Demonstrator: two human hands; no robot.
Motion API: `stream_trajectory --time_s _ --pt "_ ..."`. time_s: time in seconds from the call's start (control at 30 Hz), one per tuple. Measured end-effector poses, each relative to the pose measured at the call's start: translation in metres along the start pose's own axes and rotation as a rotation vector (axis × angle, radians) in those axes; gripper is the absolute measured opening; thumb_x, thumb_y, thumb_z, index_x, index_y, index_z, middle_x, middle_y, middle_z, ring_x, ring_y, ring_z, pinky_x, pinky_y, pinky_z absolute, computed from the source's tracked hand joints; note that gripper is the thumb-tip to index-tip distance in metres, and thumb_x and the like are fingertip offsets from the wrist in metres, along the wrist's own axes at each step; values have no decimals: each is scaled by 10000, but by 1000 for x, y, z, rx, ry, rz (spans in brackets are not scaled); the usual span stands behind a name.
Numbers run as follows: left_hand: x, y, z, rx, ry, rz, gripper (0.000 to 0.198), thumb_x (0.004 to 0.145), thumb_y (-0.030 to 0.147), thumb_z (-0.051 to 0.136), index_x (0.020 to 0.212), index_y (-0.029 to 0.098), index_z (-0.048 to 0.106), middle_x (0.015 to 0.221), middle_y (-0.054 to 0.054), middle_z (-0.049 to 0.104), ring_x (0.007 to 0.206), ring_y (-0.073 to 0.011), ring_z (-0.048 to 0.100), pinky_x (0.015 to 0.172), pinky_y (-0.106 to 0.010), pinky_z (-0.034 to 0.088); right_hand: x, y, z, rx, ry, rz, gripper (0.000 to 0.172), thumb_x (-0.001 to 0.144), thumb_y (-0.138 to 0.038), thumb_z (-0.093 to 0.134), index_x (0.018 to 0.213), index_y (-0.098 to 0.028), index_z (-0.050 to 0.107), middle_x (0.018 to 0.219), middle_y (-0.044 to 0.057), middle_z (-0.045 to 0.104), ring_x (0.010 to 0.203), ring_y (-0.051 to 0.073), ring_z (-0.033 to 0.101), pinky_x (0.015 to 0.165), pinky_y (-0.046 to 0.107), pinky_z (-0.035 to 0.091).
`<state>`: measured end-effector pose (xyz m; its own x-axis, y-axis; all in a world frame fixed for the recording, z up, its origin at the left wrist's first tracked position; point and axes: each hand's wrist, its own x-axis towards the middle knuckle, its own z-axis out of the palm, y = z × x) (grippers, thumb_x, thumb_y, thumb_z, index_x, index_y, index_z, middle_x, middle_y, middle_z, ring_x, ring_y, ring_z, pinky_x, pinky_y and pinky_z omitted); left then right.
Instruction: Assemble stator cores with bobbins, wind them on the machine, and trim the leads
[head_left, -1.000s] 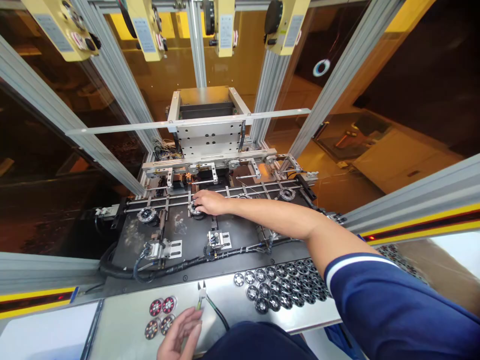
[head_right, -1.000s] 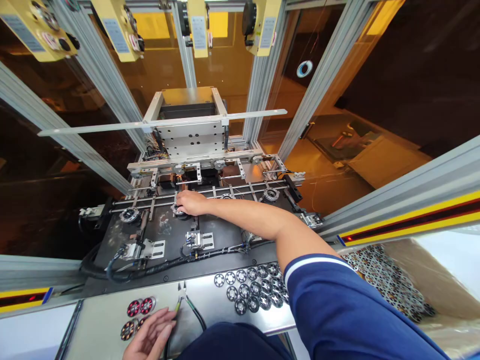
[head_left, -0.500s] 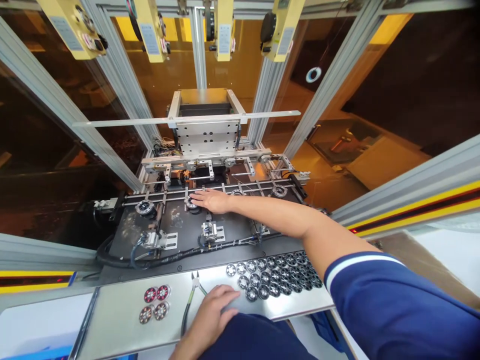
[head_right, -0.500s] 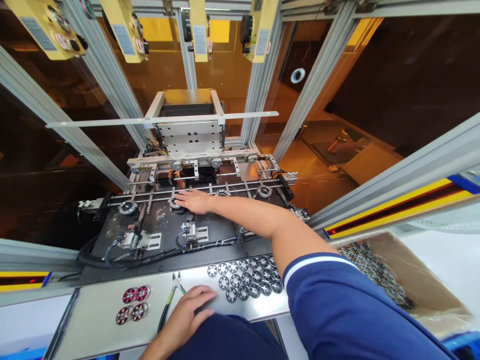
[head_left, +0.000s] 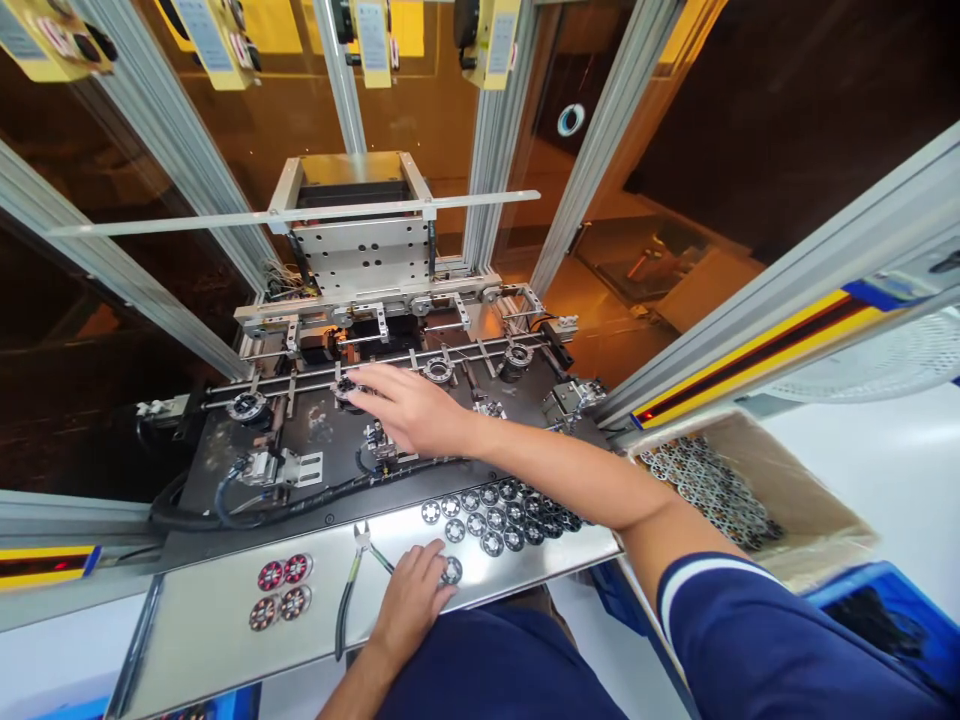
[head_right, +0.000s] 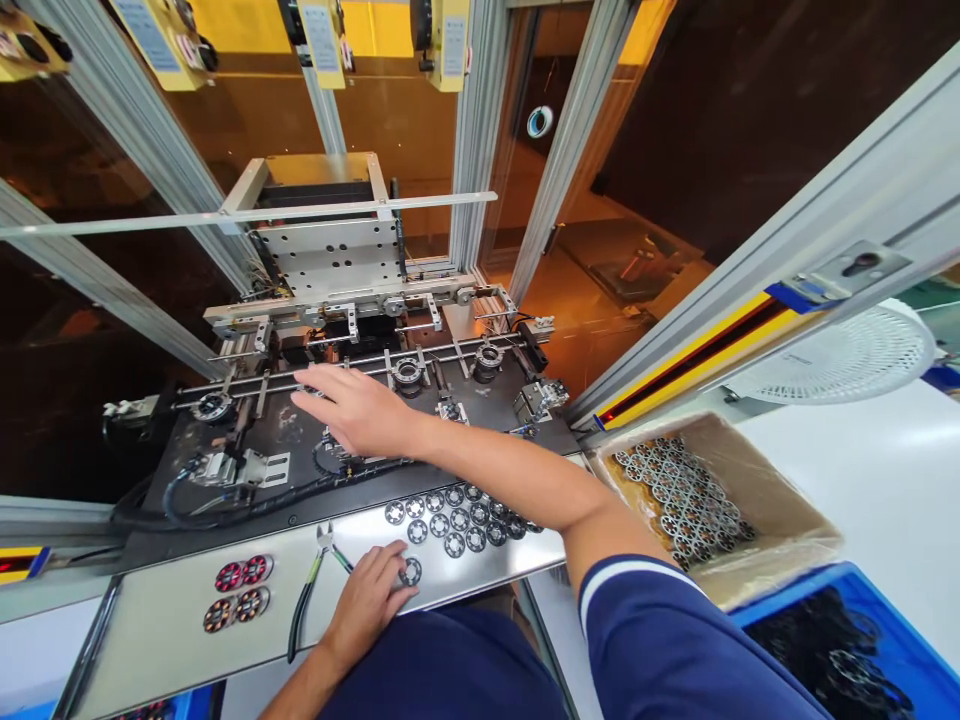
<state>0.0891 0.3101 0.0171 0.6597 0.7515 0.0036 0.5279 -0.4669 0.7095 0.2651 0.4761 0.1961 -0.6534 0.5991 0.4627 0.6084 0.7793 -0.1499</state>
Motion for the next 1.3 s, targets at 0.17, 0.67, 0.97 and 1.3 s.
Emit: stream_trajectory --time_s 0.17,0.67,0.97,1.3 --pt "3 11 -18 -170 128 -76 97 880 279 632 943 206 648 993 -97 734 908 -251 692 832 -408 568 -114 -56 2 345 134 80 252 932 -170 572 1163 -98 644 1108 156 711 1060 218 653 939 356 552" --pt "-20 84 -80 -973 332 -439 478 738 422 805 1088 210 559 908 -62 735 774 -196 674 722 -286 522 -134 -135 1 374 389 302 173 910 -291 622 1057 -206 656 829 76 694 717 205 610 648 345 522" --pt "-26 103 -80 -1372 215 -498 522 750 617 727 1075 230 598 886 -71 704 835 -230 684 773 -353 540 -125 -142 -6 400 368 275 157 766 -219 666 919 -239 638 931 84 697 803 219 630 704 378 527" --pt "-39 91 -78 -1230 167 -442 502 728 553 772 1066 226 596 812 -73 703 788 -255 679 772 -394 541 -120 -116 -32 1148 -95 309 161 922 -186 603 876 -182 757 1166 112 715 1287 195 576 1092 341 441"
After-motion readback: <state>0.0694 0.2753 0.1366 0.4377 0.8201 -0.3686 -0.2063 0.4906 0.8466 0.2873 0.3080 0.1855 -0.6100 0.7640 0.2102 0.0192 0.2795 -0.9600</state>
